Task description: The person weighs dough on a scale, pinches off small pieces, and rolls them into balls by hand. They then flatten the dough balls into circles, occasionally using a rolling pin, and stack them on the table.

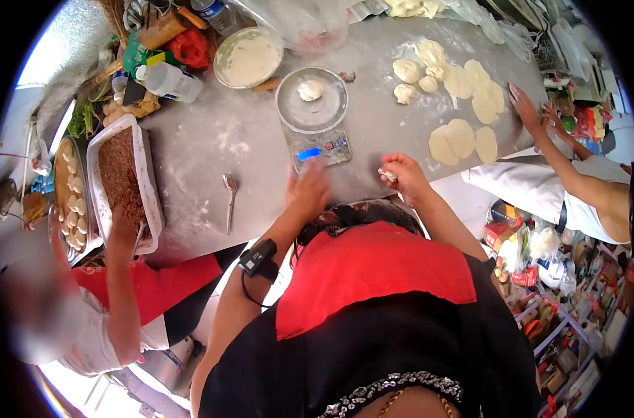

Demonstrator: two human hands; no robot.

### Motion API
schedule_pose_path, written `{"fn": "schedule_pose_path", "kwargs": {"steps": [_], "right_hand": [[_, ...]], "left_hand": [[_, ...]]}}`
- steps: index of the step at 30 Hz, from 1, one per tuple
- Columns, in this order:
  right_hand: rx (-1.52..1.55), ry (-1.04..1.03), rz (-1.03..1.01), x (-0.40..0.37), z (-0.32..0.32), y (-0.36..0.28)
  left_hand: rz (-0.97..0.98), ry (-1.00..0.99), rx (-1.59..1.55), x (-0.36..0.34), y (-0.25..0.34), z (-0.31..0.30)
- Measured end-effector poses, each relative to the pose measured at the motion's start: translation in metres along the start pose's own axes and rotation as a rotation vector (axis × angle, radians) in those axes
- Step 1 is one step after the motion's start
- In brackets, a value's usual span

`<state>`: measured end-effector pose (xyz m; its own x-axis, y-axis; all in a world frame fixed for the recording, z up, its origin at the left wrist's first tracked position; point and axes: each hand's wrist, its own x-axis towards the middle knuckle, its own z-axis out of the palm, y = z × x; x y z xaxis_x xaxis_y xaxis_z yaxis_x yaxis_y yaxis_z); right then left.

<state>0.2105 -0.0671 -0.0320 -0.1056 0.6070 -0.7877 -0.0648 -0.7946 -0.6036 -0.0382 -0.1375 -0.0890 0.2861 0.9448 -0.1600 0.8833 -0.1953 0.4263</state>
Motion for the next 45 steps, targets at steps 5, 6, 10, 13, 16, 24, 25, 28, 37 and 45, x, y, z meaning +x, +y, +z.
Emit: {"fn": "schedule_pose_path", "kwargs": {"steps": [5,6,10,13,16,24,25,28,37,45], "right_hand": [[0.034,-0.009,0.010,-0.003,0.001,0.008],[0.036,-0.013,0.015,-0.004,0.001,0.010],[0.024,0.009,0.003,-0.007,0.004,0.005],[0.056,0.030,0.015,-0.011,0.003,0.005],[0.058,0.018,0.017,-0.006,0.002,0.011],[0.055,-0.007,0.016,-0.003,0.004,0.010],[0.056,-0.003,0.018,-0.001,0.001,0.011],[0.060,0.003,0.029,0.002,-0.007,0.008],[-0.041,-0.192,-0.227,0.043,-0.026,0.009],[0.096,-0.173,-0.110,0.034,0.003,-0.046]], "left_hand": [[0.029,0.072,-0.016,0.009,0.011,-0.014],[-0.022,0.086,0.027,0.010,0.011,-0.012],[-0.249,0.142,0.118,0.008,0.006,-0.006],[-0.454,0.277,0.041,0.004,-0.001,0.009],[-0.673,0.326,-0.110,0.024,-0.004,0.019],[-0.788,0.385,-0.124,0.048,-0.018,0.043],[-0.770,0.380,-0.108,0.047,-0.021,0.041],[-0.747,0.396,-0.015,0.038,-0.027,0.039],[-0.167,0.629,-0.024,0.139,-0.016,-0.054],[-0.442,0.270,-0.238,0.182,-0.036,-0.077]]}}
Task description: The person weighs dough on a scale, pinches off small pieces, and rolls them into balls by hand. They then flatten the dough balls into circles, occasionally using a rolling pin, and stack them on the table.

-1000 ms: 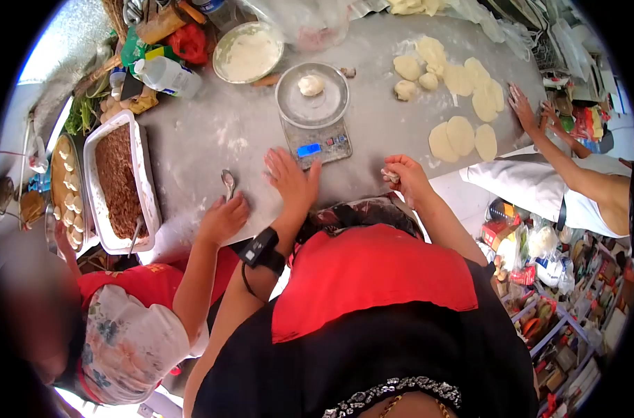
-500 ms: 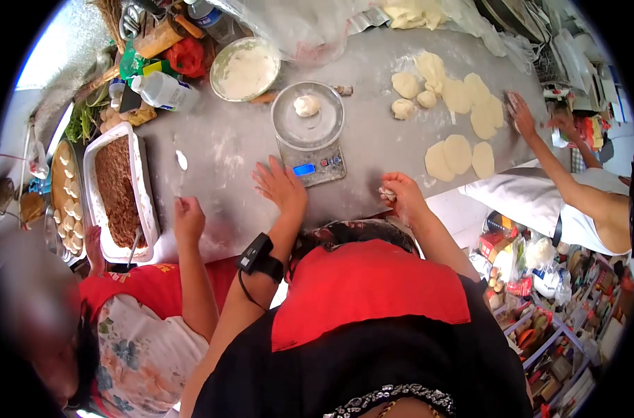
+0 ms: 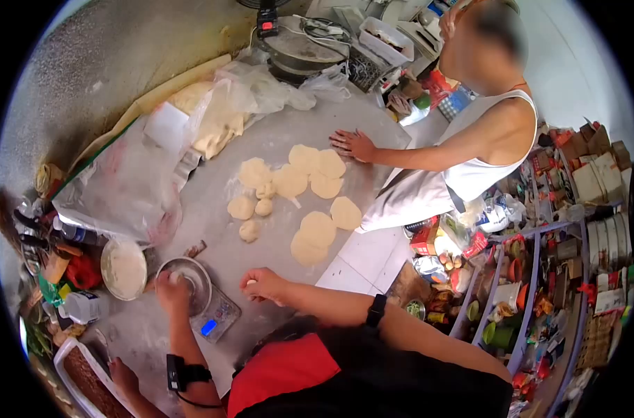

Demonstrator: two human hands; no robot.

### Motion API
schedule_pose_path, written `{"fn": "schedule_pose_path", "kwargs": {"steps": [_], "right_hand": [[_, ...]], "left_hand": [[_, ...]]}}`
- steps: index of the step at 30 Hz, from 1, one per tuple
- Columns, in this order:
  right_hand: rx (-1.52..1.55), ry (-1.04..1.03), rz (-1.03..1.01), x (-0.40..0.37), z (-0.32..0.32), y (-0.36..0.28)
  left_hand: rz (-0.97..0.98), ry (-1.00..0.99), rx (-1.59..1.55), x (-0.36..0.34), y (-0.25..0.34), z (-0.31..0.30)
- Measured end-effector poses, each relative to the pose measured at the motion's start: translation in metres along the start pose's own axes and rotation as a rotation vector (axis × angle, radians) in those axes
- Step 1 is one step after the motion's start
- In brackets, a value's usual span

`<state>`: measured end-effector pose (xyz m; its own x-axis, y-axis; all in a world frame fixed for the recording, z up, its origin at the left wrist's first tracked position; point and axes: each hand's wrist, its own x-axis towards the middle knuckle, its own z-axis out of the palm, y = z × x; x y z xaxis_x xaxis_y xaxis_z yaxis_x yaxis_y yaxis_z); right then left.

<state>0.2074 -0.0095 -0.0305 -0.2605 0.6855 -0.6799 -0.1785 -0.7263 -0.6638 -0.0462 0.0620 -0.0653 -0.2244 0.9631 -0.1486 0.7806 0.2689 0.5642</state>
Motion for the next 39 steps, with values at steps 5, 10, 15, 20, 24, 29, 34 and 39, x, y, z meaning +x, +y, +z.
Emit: {"fn": "schedule_pose_path", "kwargs": {"steps": [5,10,15,20,24,29,34,39], "right_hand": [[0.096,-0.130,-0.001,0.015,0.022,-0.003],[0.121,-0.218,0.001,0.000,0.058,-0.031],[0.070,-0.333,0.022,-0.009,0.065,-0.020],[0.212,-0.302,0.095,-0.042,0.075,-0.020],[0.183,-0.317,0.057,-0.042,0.071,-0.004],[0.214,-0.184,-0.026,-0.052,0.073,0.009],[0.229,-0.163,-0.048,-0.066,0.074,0.008],[0.290,-0.476,-0.084,-0.075,0.054,-0.002]], "left_hand": [[-0.078,-0.064,-0.867,-0.022,0.000,-0.018],[0.053,-0.487,-1.123,-0.084,0.051,-0.051],[-0.044,-0.316,-1.086,-0.109,0.059,-0.054],[0.094,-0.244,-0.897,-0.117,0.051,-0.046],[0.023,-0.096,-0.906,-0.125,0.059,-0.048],[0.038,0.004,-0.853,-0.152,0.063,-0.023],[0.242,0.207,-0.666,-0.158,0.068,-0.024],[0.147,0.369,-0.591,-0.130,0.074,-0.024]]}}
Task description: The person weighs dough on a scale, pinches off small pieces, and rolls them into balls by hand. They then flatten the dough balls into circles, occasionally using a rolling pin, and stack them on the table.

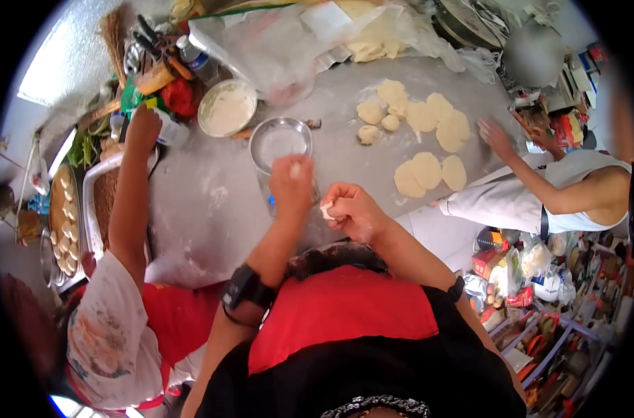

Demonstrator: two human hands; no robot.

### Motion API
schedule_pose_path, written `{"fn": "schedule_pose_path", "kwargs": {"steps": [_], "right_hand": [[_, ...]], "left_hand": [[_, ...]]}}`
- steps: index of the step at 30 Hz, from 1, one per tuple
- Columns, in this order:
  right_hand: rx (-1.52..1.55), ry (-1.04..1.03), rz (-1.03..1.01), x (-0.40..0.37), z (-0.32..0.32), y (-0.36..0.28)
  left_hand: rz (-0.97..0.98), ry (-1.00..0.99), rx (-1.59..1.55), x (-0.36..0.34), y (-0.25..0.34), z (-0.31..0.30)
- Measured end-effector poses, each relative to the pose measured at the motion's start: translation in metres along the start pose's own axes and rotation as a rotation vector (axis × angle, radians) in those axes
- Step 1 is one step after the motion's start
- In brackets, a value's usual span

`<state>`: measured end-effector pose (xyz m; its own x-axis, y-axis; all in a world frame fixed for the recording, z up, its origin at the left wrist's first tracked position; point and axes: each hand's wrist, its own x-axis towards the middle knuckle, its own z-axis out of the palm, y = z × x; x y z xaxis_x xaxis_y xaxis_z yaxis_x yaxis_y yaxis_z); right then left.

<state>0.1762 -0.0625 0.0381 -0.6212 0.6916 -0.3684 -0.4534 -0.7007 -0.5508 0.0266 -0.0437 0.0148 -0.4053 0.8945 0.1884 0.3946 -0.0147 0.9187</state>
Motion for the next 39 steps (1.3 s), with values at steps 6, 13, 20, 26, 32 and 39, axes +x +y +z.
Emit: {"fn": "schedule_pose_path", "kwargs": {"steps": [6,13,20,26,32,39], "right_hand": [[-0.201,0.230,0.019,-0.018,0.008,-0.017],[0.078,0.223,0.106,-0.034,-0.029,-0.005],[-0.091,0.363,0.087,-0.017,-0.043,0.005],[-0.137,0.406,0.085,-0.002,-0.034,0.000],[-0.164,0.397,0.166,0.007,-0.023,-0.007],[-0.132,0.398,0.194,0.010,-0.025,-0.006]], "left_hand": [[-0.327,0.053,-0.410,0.059,-0.023,-0.019],[-0.599,0.127,-0.393,0.029,-0.072,-0.067],[-0.697,0.152,-0.370,0.012,-0.094,-0.084],[-0.652,0.141,-0.396,0.017,-0.094,-0.082],[-0.585,0.086,-0.358,0.031,-0.092,-0.078],[-0.495,0.013,-0.320,0.043,-0.084,-0.067]]}}
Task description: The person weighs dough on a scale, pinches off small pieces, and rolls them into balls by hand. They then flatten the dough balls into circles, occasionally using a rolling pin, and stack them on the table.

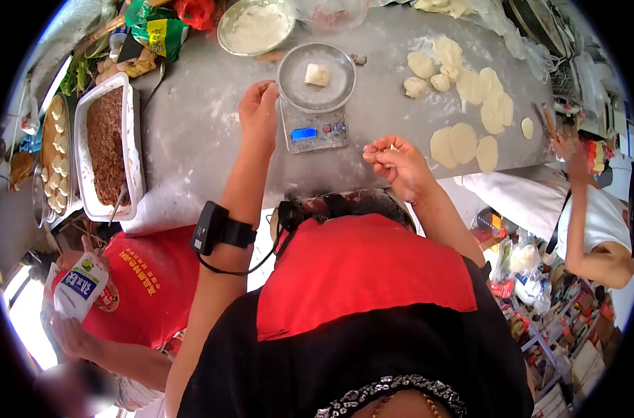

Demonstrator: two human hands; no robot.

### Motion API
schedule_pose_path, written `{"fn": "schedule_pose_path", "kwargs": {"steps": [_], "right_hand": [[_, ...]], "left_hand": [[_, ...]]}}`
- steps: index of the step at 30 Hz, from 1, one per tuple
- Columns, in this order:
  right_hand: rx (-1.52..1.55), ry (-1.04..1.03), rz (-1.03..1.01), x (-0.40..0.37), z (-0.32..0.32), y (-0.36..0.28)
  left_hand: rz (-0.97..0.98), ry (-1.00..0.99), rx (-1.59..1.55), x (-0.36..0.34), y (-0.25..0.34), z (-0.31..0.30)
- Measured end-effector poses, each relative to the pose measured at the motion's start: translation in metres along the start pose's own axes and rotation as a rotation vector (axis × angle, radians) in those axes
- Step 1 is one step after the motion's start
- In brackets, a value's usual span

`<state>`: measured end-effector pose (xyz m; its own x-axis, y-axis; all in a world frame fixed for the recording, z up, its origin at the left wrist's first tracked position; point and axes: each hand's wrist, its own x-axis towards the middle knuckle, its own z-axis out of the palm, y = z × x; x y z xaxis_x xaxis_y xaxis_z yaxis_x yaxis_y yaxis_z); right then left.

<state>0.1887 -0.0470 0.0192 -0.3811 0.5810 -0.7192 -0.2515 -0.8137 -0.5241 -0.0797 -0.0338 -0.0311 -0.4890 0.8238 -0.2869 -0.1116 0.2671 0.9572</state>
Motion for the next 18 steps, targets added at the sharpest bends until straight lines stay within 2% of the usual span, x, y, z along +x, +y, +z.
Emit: {"fn": "schedule_pose_path", "kwargs": {"steps": [4,7,10,14,17,18], "right_hand": [[-0.027,0.023,0.021,-0.002,-0.003,-0.001],[-0.016,0.064,0.012,-0.002,-0.005,0.002],[-0.043,0.031,0.006,-0.001,-0.014,0.007],[-0.105,0.064,0.030,0.005,-0.013,0.002],[-0.147,0.112,-0.056,0.016,0.009,-0.010],[-0.165,0.120,-0.094,0.022,0.012,-0.013]], "left_hand": [[0.118,-0.055,-0.040,0.017,0.001,0.016],[0.128,-0.129,0.035,0.027,0.001,0.029],[0.166,-0.177,0.423,0.045,-0.004,0.042],[0.428,-0.198,0.972,0.049,-0.010,0.068],[0.157,-0.302,0.782,0.058,-0.005,0.072],[0.184,-0.334,0.608,0.053,-0.002,0.071]]}}
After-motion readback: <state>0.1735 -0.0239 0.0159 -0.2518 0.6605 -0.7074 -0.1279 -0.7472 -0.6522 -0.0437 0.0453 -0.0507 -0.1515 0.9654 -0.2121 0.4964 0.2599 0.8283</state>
